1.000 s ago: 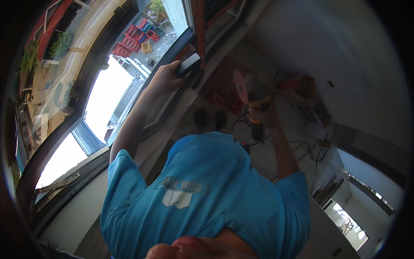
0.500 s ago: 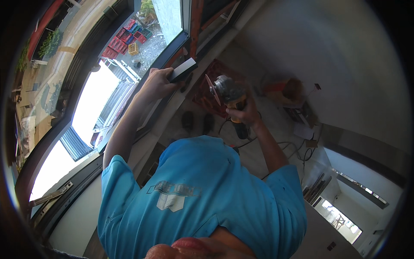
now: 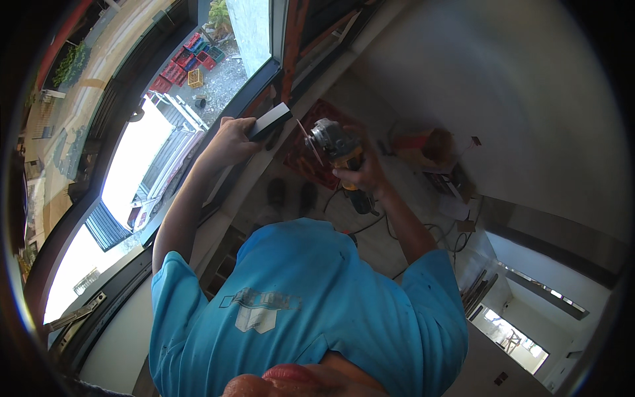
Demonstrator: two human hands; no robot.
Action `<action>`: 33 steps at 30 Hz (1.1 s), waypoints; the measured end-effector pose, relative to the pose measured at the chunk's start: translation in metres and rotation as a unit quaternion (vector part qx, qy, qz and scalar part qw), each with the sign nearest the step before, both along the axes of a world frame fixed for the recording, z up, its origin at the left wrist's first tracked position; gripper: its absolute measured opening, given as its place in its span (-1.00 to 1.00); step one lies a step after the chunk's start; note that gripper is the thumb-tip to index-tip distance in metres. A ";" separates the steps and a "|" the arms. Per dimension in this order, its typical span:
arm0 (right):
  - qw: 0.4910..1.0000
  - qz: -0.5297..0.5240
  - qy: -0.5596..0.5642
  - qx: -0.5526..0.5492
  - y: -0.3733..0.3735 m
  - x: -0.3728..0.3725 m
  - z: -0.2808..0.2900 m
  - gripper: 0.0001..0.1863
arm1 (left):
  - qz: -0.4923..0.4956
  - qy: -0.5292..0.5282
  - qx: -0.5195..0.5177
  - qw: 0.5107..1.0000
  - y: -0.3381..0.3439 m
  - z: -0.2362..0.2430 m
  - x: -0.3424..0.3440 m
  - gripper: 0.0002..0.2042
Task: The recorder is using an angle grinder to smooth and shape an aluminum window frame component during installation.
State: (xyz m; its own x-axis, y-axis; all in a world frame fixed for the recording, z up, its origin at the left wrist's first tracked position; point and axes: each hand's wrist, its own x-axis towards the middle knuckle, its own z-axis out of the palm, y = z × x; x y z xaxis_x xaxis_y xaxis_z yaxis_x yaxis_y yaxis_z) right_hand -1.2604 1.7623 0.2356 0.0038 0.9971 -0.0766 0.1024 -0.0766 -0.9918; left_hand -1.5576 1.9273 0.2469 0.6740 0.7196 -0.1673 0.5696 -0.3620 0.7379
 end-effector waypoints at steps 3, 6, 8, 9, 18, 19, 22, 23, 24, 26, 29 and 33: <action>1.000 0.003 0.001 -0.006 0.004 0.000 0.004 -0.07 | 0.005 -0.002 -0.006 1.000 0.001 0.000 -0.001 -0.71; 1.000 0.006 0.003 -0.013 0.004 0.002 0.003 -0.07 | 0.007 0.001 -0.015 1.000 0.000 0.004 -0.001 -0.72; 1.000 0.011 0.007 -0.018 0.005 0.003 0.002 -0.06 | 0.009 0.003 -0.021 1.000 -0.001 0.003 -0.001 -0.72; 1.000 0.012 0.011 -0.021 0.005 0.003 0.002 -0.06 | 0.010 0.006 -0.020 1.000 -0.001 0.001 -0.001 -0.72; 0.998 0.021 0.021 -0.054 0.009 0.007 0.003 -0.02 | 0.015 0.003 -0.031 0.999 -0.003 0.002 -0.001 -0.72; 0.998 0.026 0.018 -0.052 0.010 0.007 0.002 -0.02 | 0.016 0.003 -0.029 0.999 -0.003 0.001 -0.001 -0.72; 0.999 0.026 0.005 -0.042 0.011 0.008 0.001 -0.02 | 0.008 0.009 -0.027 1.000 -0.001 0.001 -0.002 -0.72; 0.999 0.027 0.005 -0.043 0.012 0.008 0.001 -0.02 | 0.010 0.009 -0.028 1.000 -0.001 0.000 -0.002 -0.72; 0.999 0.031 0.009 -0.044 0.012 0.008 0.001 -0.02 | 0.007 0.003 -0.026 1.000 -0.001 -0.001 -0.002 -0.73; 0.998 0.033 0.013 -0.045 0.013 0.009 0.000 -0.02 | 0.005 -0.003 -0.025 1.000 -0.001 -0.002 -0.002 -0.73; 0.999 0.042 0.003 -0.033 0.013 0.012 -0.006 -0.02 | 0.009 -0.005 -0.025 1.000 -0.001 0.000 0.000 -0.73; 0.999 0.035 -0.008 -0.006 0.014 0.010 -0.006 -0.05 | 0.000 0.003 -0.029 1.000 0.000 0.000 0.000 -0.73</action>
